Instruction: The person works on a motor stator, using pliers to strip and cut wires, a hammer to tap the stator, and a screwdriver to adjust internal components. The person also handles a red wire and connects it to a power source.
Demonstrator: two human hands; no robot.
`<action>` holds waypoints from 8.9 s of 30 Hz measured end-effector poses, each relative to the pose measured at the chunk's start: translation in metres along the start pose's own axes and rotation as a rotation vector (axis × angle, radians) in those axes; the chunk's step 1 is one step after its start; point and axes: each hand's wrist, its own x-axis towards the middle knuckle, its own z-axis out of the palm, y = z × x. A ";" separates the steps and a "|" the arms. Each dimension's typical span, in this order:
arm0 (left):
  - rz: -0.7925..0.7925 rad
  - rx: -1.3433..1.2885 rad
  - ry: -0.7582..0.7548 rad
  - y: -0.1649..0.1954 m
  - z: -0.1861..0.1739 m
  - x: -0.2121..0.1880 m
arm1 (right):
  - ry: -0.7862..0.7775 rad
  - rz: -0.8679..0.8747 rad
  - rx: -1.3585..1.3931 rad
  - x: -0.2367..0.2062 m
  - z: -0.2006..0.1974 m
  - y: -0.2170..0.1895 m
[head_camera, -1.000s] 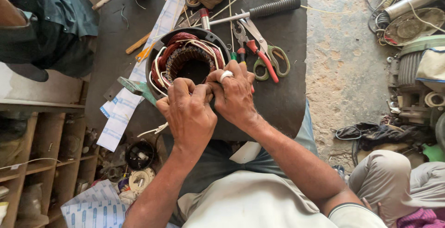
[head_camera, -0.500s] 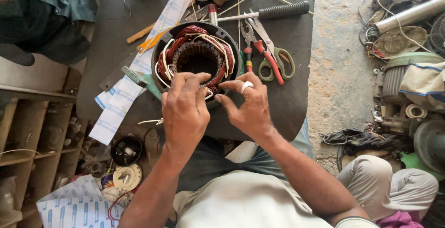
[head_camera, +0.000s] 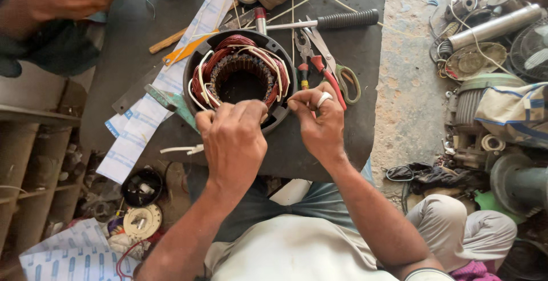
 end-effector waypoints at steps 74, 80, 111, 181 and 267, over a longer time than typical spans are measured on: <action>-0.059 -0.164 -0.040 -0.025 0.004 0.000 | -0.786 0.111 -0.605 -0.012 -0.120 -0.059; -0.029 -0.160 -0.036 -0.021 0.004 -0.003 | -0.866 0.819 0.139 -0.023 -0.130 -0.023; -0.018 -0.210 -0.215 -0.014 0.025 0.024 | -0.816 -0.206 -0.874 0.018 -0.154 -0.025; -0.059 -0.294 -0.025 -0.022 -0.028 0.004 | -0.192 0.042 0.021 -0.002 -0.012 -0.007; 0.105 -0.459 -0.346 -0.047 0.012 0.048 | -0.127 -0.216 -0.951 0.024 -0.080 0.017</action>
